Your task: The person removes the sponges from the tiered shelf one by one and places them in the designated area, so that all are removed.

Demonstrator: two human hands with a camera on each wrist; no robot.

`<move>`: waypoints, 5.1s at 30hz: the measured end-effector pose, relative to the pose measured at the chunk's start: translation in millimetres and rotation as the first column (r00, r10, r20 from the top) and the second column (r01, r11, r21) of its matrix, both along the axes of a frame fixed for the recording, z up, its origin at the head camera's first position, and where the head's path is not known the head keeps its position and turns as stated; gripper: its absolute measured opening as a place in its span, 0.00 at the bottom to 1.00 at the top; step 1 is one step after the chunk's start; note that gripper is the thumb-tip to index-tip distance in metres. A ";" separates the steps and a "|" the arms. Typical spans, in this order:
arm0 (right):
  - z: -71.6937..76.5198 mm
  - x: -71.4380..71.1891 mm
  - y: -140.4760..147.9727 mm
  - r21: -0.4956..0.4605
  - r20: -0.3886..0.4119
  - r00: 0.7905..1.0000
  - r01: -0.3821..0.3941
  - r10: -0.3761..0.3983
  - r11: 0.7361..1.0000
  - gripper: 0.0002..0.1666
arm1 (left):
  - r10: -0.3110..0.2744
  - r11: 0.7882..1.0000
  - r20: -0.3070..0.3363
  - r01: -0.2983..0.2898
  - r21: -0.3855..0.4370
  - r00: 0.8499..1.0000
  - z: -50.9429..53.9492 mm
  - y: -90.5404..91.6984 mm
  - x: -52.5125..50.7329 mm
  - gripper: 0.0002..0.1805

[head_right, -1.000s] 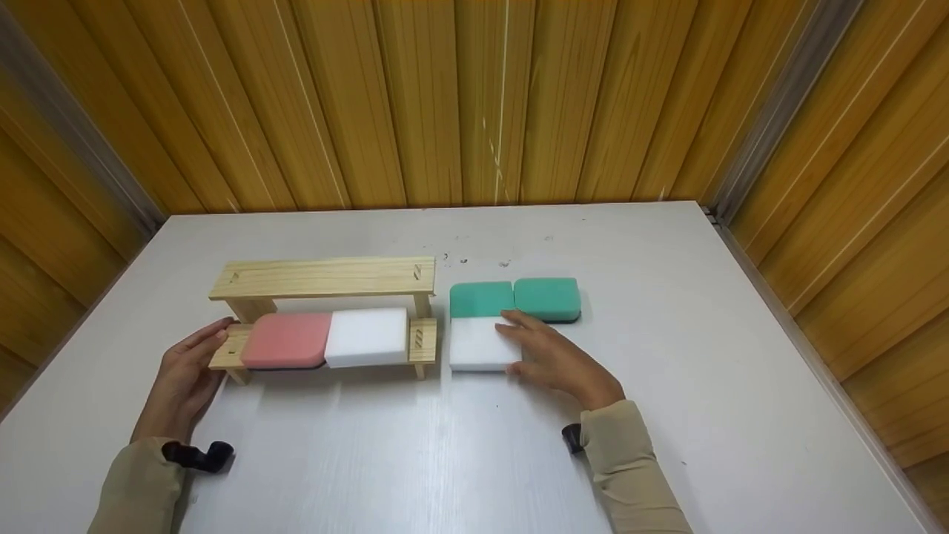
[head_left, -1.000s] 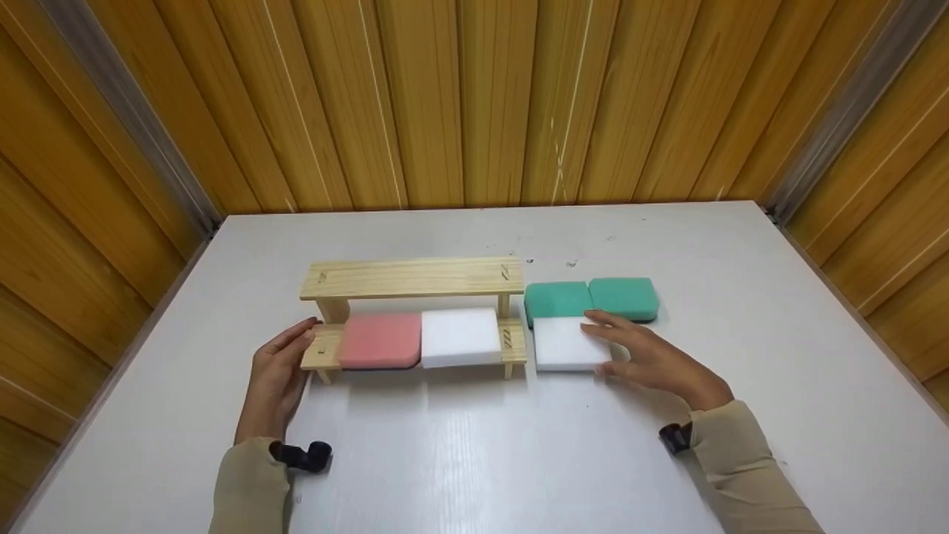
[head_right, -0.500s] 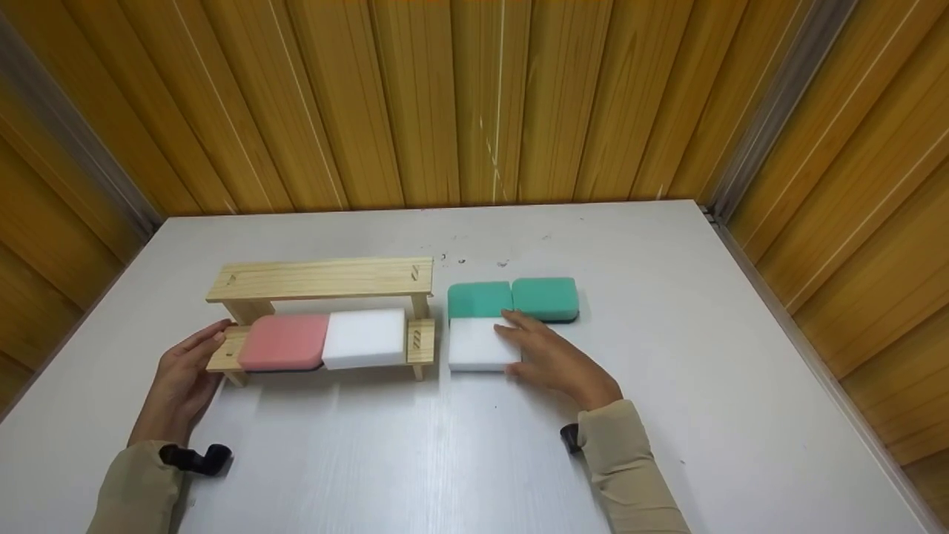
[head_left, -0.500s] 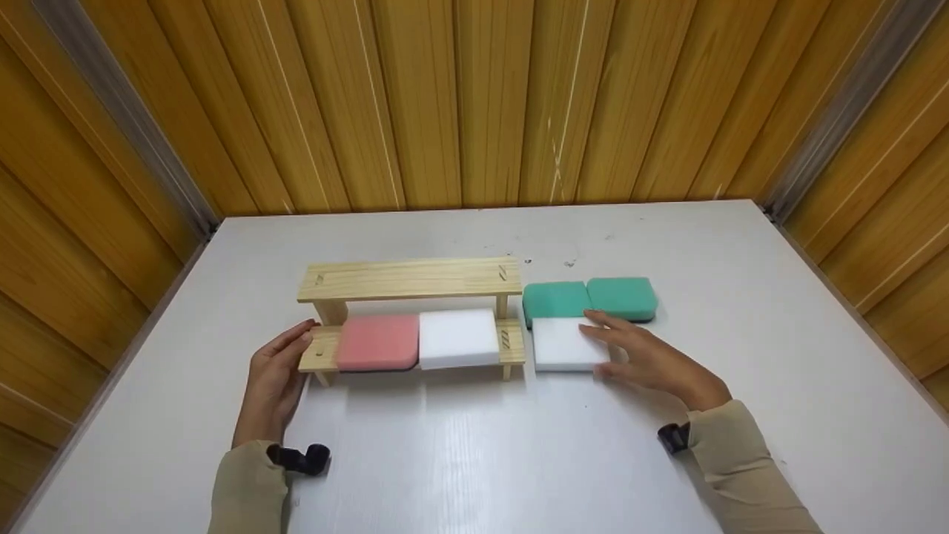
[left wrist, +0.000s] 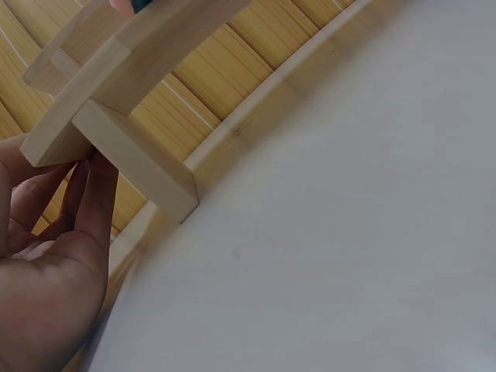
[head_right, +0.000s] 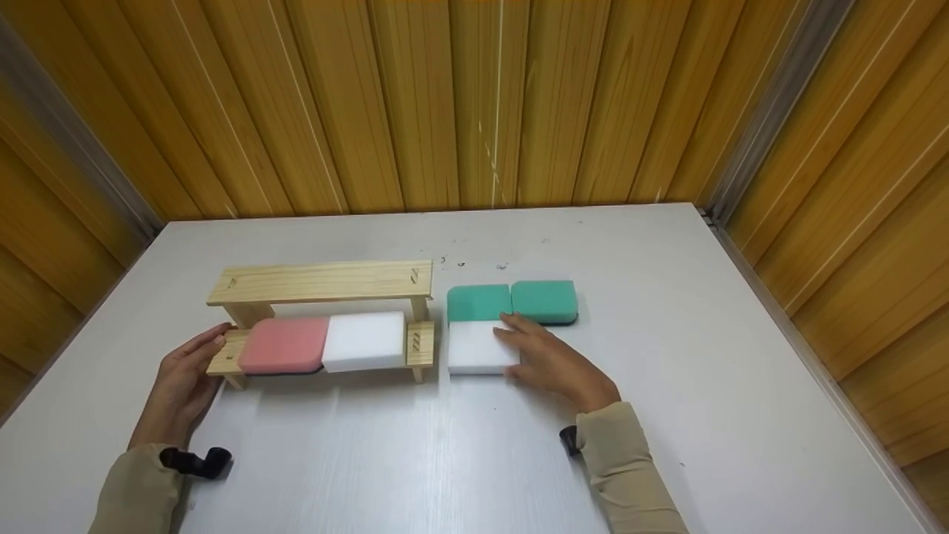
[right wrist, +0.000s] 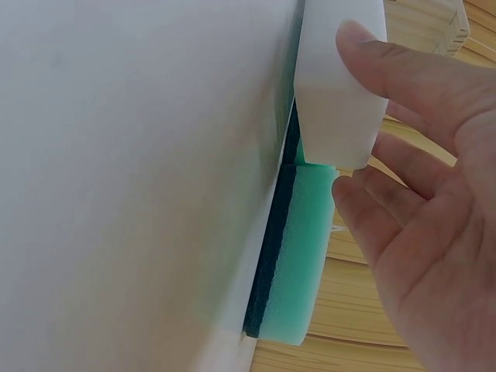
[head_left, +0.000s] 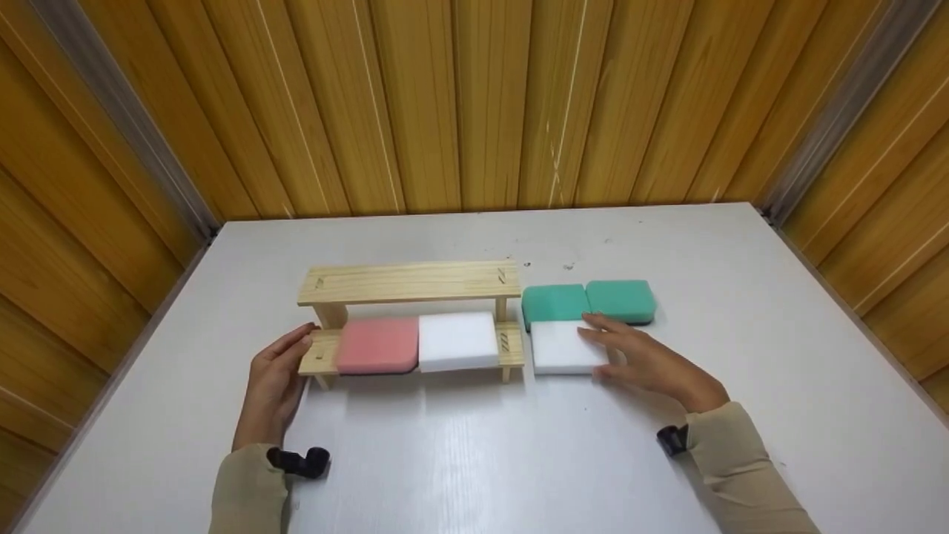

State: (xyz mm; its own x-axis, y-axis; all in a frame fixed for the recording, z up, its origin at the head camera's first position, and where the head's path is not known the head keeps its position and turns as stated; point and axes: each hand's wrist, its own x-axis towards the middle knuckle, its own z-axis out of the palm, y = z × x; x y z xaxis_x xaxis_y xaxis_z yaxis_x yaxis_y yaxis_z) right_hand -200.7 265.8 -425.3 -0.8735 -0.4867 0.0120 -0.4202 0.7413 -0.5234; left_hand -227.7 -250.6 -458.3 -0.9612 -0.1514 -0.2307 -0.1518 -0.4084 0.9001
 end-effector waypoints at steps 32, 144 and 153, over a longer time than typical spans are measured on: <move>3.5 1.4 -1.9 -0.057 -0.056 0.997 0.051 -0.054 0.997 0.38 | 0.002 1.000 0.021 -0.002 0.000 1.000 0.9 0.9 1.2 0.10; 73.8 -29.1 -133.1 0.003 0.041 0.949 -0.312 0.312 0.950 0.36 | -0.017 1.000 0.013 0.017 0.006 1.000 1.9 2.0 2.3 0.12; 72.8 -27.5 -142.2 0.020 0.074 0.953 -0.297 0.295 0.955 0.37 | -0.012 1.000 0.018 0.011 0.010 1.000 1.2 1.5 2.3 0.11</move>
